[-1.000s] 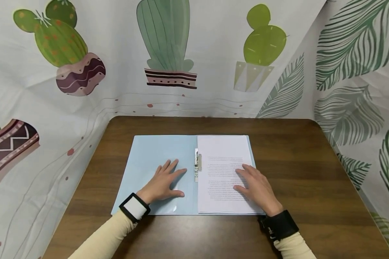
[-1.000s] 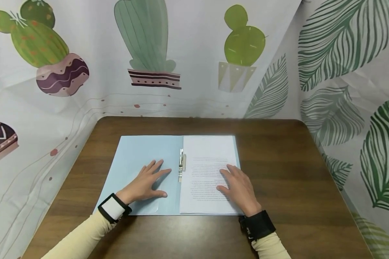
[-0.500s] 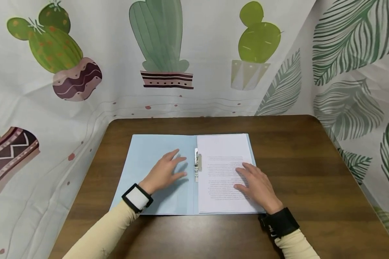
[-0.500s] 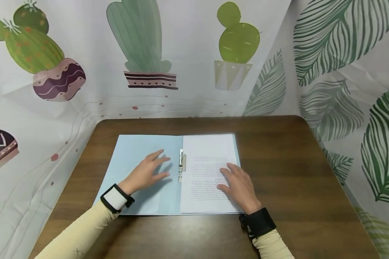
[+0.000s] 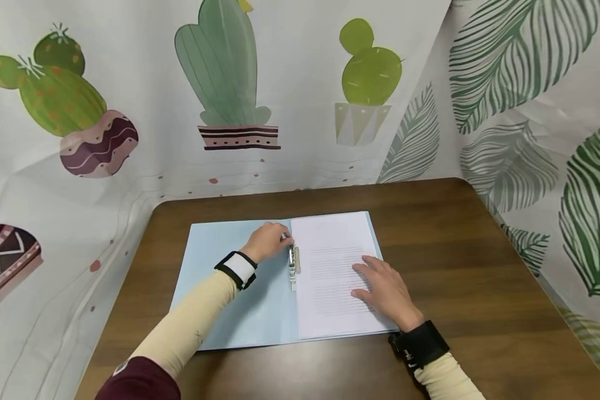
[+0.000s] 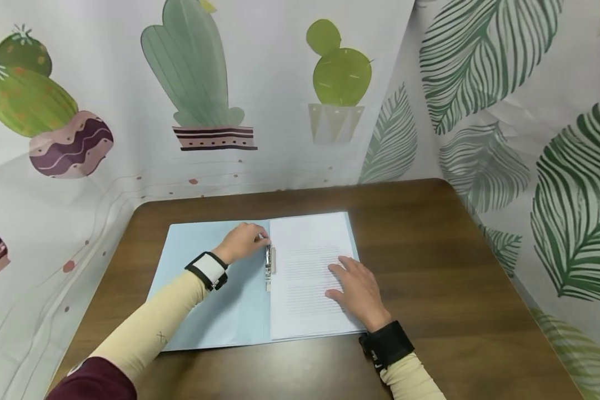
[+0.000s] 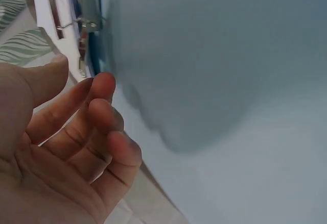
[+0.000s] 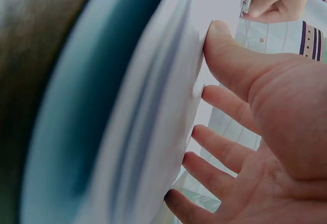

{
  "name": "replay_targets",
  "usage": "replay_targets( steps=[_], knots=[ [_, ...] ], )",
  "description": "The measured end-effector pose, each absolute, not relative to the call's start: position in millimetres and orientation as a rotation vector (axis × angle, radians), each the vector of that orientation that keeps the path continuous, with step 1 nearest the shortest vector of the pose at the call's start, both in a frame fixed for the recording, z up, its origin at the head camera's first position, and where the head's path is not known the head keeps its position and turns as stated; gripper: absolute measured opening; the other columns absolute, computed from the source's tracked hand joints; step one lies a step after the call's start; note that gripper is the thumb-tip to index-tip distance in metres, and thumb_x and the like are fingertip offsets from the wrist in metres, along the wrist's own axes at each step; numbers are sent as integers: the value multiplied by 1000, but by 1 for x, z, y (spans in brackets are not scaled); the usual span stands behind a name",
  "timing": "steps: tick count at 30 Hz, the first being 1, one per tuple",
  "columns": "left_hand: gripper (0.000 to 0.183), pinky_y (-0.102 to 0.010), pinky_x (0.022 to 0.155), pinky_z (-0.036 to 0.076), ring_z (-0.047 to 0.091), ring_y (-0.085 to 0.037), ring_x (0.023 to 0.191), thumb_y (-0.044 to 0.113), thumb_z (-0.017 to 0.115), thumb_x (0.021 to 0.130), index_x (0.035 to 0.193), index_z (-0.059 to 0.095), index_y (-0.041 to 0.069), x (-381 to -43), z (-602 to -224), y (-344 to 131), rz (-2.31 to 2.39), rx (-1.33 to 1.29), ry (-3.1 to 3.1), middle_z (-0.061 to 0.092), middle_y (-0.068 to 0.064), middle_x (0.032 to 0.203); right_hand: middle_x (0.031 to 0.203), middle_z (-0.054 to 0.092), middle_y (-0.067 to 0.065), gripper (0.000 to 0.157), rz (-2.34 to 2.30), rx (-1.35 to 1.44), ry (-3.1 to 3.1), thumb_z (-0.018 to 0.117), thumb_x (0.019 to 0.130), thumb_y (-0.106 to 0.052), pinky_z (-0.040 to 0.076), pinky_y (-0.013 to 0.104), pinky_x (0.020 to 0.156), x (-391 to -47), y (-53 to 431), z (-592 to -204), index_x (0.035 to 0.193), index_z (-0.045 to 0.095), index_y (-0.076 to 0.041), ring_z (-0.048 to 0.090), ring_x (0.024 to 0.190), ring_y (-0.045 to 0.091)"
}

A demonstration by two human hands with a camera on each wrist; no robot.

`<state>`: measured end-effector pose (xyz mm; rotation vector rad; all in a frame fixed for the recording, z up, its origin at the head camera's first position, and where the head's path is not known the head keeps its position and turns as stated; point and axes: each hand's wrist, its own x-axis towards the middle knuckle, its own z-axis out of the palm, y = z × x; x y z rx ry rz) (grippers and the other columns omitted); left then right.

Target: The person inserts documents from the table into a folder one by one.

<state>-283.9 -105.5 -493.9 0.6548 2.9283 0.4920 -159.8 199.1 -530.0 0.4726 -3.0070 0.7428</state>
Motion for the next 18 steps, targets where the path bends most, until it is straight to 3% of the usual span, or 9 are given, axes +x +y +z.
replay_targets(
  steps=[6,18],
  knots=[
    [19,-32,62,46,56,-14,64,27,75,96,88,74,10,-284,-505,-102,492,599,2891,69,-1,81,148,52,22,61,754,467,-3013,88,82,-26,35,66,108,-157,197,-533,136,66,-7,46,137,43],
    [17,-31,60,42,52,-13,63,24,74,97,85,70,12,-282,-505,-105,596,633,2928,64,2,75,149,51,23,60,776,444,-2994,88,82,-24,34,68,108,-157,198,-531,135,66,-7,45,138,45]
  ],
)
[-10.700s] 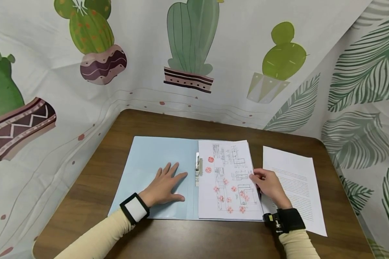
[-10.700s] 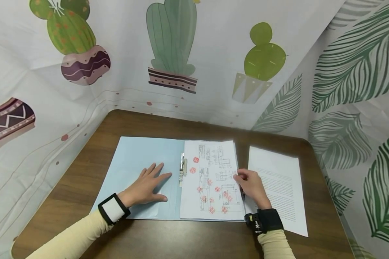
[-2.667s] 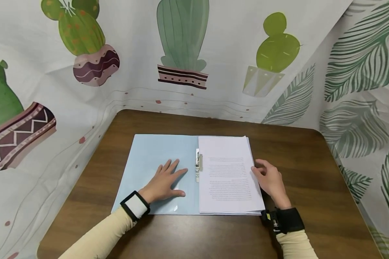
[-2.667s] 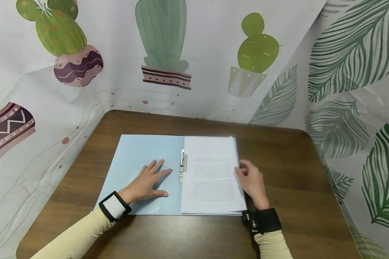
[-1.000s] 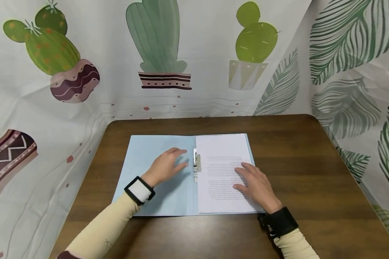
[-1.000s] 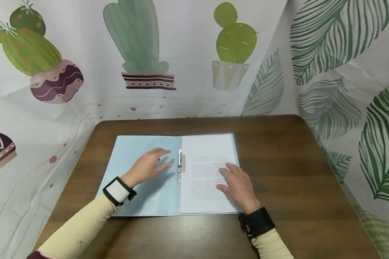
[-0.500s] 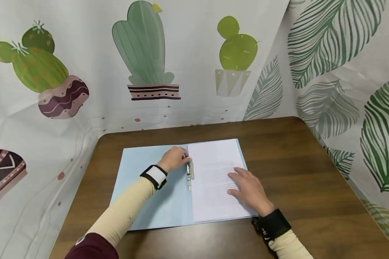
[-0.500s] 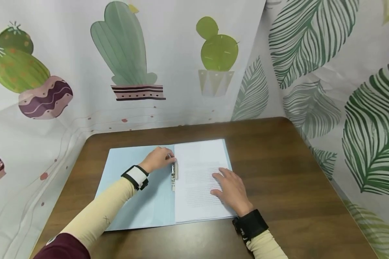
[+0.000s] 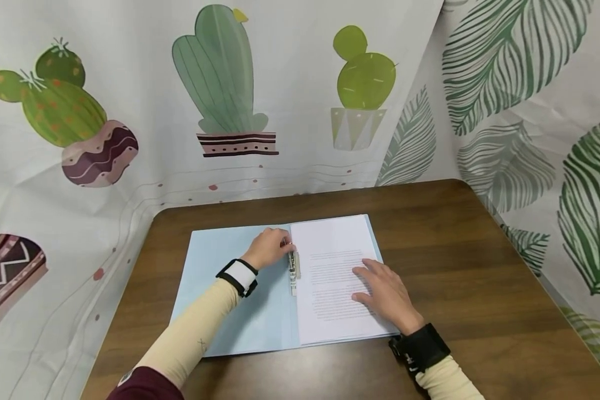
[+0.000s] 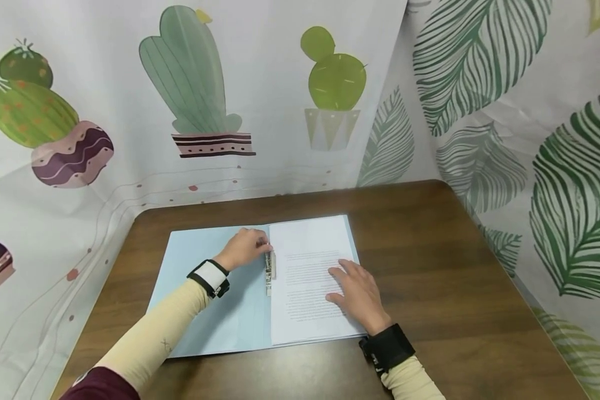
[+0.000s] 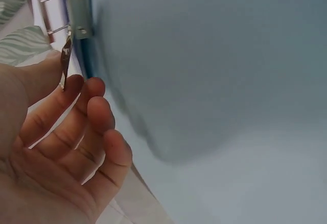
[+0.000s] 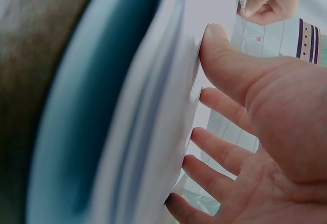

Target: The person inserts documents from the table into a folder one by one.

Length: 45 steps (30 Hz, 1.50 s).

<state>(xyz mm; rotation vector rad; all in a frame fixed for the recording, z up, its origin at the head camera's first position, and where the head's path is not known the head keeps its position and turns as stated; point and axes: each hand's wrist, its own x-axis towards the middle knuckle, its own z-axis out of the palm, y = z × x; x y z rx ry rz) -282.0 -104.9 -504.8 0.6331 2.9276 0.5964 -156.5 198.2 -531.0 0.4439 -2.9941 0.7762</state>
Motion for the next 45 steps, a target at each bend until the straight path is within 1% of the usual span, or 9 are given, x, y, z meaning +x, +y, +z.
replay_targets(
  steps=[5,10,19,27,33,36,40,42,45],
  knots=[
    [18,-28,59,42,51,-10,62,22,75,96,81,67,16,-270,-501,-114,781,719,2946,61,6,73,149,51,22,62,782,433,-2994,89,81,-24,34,68,108,-157,197,-532,135,66,-7,45,138,44],
    [19,-25,58,45,52,-6,62,20,77,94,79,66,19,-243,-496,-121,827,841,2995,62,10,73,150,50,22,62,786,432,-3000,89,81,-24,33,68,109,-158,197,-532,136,65,-7,44,139,44],
    [6,-21,59,47,53,-2,66,16,79,92,90,74,15,-199,-498,-125,832,983,3009,67,10,82,150,50,23,63,781,433,-3001,90,80,-24,33,68,109,-160,199,-529,136,65,-7,44,138,45],
    [6,-25,60,46,53,-5,67,10,69,99,95,74,9,-198,-503,-130,997,934,2874,71,-1,83,152,48,23,63,795,436,-3017,88,82,-25,31,67,111,-161,199,-530,138,64,-7,42,140,44],
    [4,-27,67,50,58,-9,75,9,74,95,94,71,12,-206,-503,-130,988,927,2763,70,1,90,152,48,23,63,816,435,-3022,88,82,-24,30,67,111,-161,197,-532,138,64,-7,41,140,45],
    [14,-33,76,52,61,-18,88,11,78,91,103,70,12,-209,-505,-128,975,887,2720,67,-4,102,152,47,23,63,817,434,-3025,88,82,-24,29,67,111,-161,197,-533,138,64,-7,41,141,45],
    [44,-44,90,50,60,-30,109,19,83,87,126,64,10,-212,-509,-124,887,740,2720,62,-15,120,152,47,23,63,814,429,-3030,88,82,-23,29,67,111,-161,198,-532,138,64,-6,41,141,45],
    [56,-47,93,50,59,-31,115,25,85,86,134,59,12,-213,-511,-121,806,667,2729,59,-16,125,152,47,24,63,818,426,-3029,88,82,-22,29,67,111,-162,198,-531,138,64,-6,41,141,45],
    [68,-47,90,51,57,-30,113,31,87,83,140,54,15,-215,-513,-117,714,615,2739,57,-15,127,152,47,24,63,822,424,-3021,89,82,-21,30,67,111,-162,199,-530,138,64,-6,41,141,46]
  ],
)
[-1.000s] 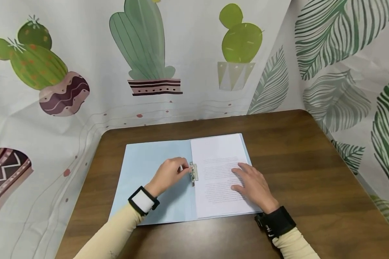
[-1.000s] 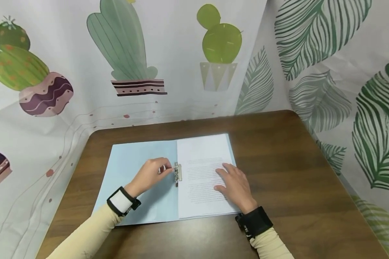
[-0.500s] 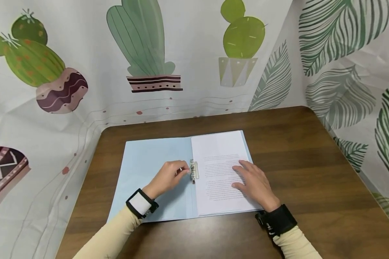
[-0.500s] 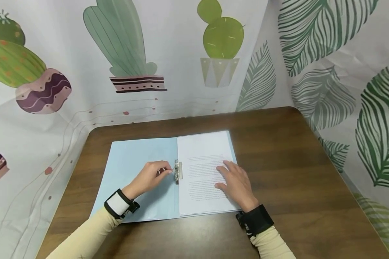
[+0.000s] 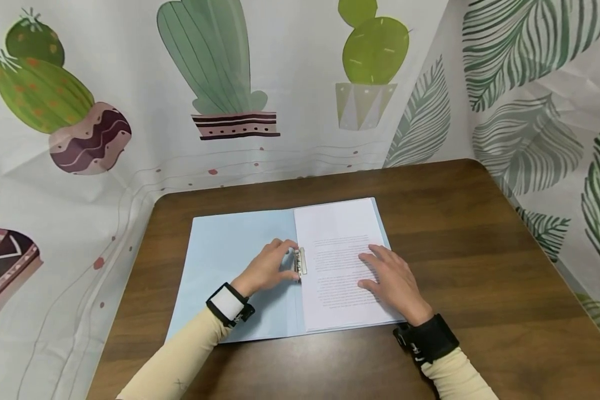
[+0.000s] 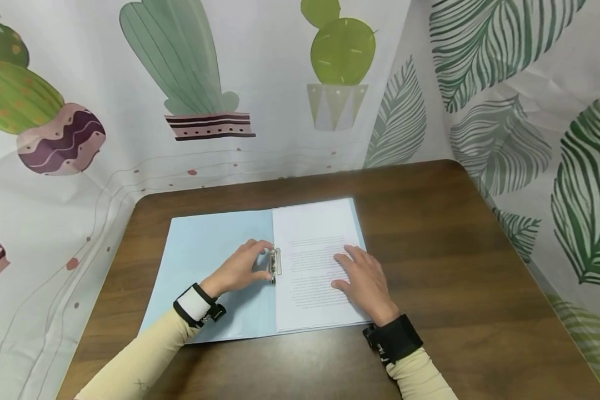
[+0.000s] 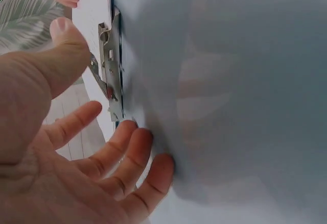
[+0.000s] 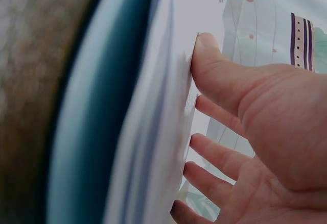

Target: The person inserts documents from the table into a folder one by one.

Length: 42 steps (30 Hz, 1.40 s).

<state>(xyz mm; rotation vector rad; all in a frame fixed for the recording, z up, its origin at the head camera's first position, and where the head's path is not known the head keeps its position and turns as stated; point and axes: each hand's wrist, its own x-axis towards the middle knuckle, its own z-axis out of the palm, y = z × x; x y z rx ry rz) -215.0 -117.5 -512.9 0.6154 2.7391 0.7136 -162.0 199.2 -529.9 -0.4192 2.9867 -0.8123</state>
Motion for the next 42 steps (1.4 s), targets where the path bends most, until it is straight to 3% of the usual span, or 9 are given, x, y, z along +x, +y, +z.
replay_targets(
  steps=[11,30,42],
  knots=[
    [89,-40,70,48,53,-28,97,42,87,77,150,44,17,-217,-516,-103,525,630,2833,53,-16,124,153,47,24,62,-842,-404,2981,88,82,-19,29,67,110,-164,204,-526,138,64,-6,39,142,46],
    [88,-35,64,41,45,-23,87,43,86,78,152,45,22,-214,-520,-99,442,659,2871,50,-11,113,152,48,23,59,-863,-409,2983,87,84,-18,31,66,110,-163,204,-530,137,64,-6,41,142,43],
    [85,-36,71,40,45,-23,89,43,86,79,151,47,20,-212,-525,-111,558,680,2834,49,-11,117,152,49,22,60,-858,-416,2976,88,83,-18,32,66,109,-163,201,-533,137,65,-6,42,141,43]
  ],
)
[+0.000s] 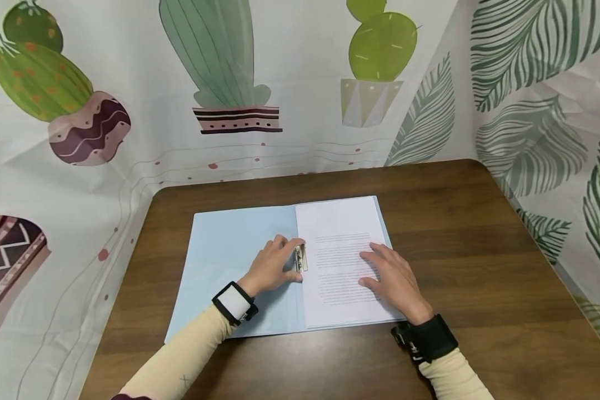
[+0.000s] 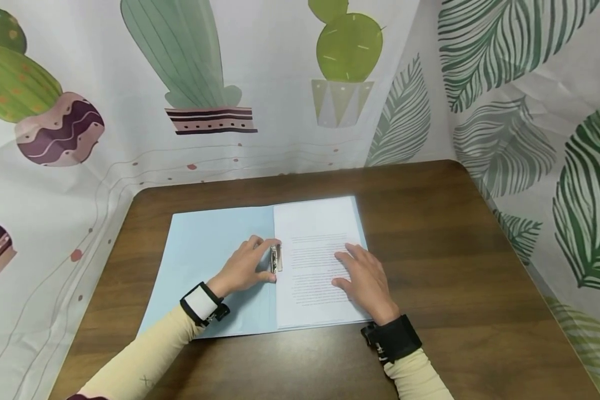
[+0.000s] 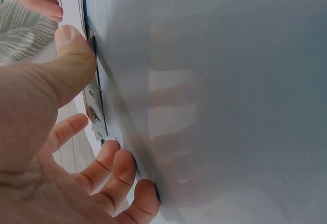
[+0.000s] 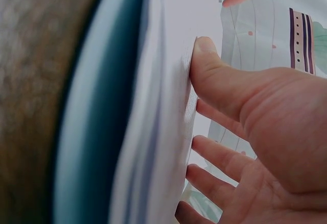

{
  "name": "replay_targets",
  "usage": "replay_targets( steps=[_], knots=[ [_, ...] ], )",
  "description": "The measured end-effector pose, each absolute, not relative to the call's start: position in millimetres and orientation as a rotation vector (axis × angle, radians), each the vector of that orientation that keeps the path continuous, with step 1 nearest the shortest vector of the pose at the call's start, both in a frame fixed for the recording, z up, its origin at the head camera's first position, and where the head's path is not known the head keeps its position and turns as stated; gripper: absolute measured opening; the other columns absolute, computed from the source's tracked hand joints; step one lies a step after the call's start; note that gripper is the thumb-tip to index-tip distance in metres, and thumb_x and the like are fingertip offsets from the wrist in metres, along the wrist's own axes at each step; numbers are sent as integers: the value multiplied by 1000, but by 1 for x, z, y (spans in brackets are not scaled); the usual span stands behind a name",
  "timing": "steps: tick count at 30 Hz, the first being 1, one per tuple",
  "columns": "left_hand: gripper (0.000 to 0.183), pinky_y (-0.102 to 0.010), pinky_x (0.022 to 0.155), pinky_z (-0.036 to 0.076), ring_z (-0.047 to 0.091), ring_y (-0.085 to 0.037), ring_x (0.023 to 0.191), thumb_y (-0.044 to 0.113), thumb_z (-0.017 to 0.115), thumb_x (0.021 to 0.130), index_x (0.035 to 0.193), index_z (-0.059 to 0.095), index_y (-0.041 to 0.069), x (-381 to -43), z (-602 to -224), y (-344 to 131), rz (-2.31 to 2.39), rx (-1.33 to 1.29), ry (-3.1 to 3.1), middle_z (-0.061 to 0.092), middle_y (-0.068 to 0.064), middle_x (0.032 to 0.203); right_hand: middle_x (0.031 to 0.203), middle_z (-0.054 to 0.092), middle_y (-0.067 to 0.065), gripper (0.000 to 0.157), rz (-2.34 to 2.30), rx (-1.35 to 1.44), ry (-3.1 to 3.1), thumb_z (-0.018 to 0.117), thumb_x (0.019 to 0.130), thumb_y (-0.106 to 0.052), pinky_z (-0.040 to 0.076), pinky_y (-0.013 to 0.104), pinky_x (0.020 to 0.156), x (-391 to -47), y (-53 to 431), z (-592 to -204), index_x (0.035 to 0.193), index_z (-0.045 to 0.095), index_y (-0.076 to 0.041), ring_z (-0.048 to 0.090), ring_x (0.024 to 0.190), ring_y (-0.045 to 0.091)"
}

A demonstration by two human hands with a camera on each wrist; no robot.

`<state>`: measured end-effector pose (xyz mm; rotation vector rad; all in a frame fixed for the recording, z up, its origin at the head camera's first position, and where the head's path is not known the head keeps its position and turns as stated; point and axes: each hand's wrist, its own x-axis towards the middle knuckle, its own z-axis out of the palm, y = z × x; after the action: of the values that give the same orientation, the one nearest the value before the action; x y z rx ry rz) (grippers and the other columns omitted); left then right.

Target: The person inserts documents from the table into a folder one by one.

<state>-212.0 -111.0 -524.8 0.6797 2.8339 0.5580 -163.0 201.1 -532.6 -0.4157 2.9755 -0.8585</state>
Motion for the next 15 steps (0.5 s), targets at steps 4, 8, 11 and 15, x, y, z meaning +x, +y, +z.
replay_targets(
  steps=[4,8,11,15],
  knots=[
    [84,-38,72,42,47,-25,91,42,85,80,151,48,19,-209,-522,-112,574,676,2844,50,-13,118,151,49,22,60,-855,-417,2982,88,82,-17,32,66,109,-163,200,-530,136,65,-6,42,141,43],
    [80,-44,78,48,54,-31,101,41,84,83,151,48,18,-202,-518,-111,584,686,2866,55,-17,124,151,48,22,59,-855,-410,2979,88,83,-18,31,66,110,-163,200,-529,136,65,-6,41,141,43],
    [76,-50,82,51,58,-37,108,39,83,86,150,50,17,-197,-514,-114,591,691,2887,57,-20,129,152,48,22,60,-852,-398,2971,88,83,-19,31,66,109,-163,199,-529,137,65,-6,41,141,43],
    [72,-58,91,50,58,-43,118,37,81,90,151,49,16,-194,-509,-129,610,631,2913,56,-23,138,151,49,22,60,-859,-379,2964,88,82,-18,31,67,109,-161,197,-530,136,66,-7,41,141,44]
  ],
)
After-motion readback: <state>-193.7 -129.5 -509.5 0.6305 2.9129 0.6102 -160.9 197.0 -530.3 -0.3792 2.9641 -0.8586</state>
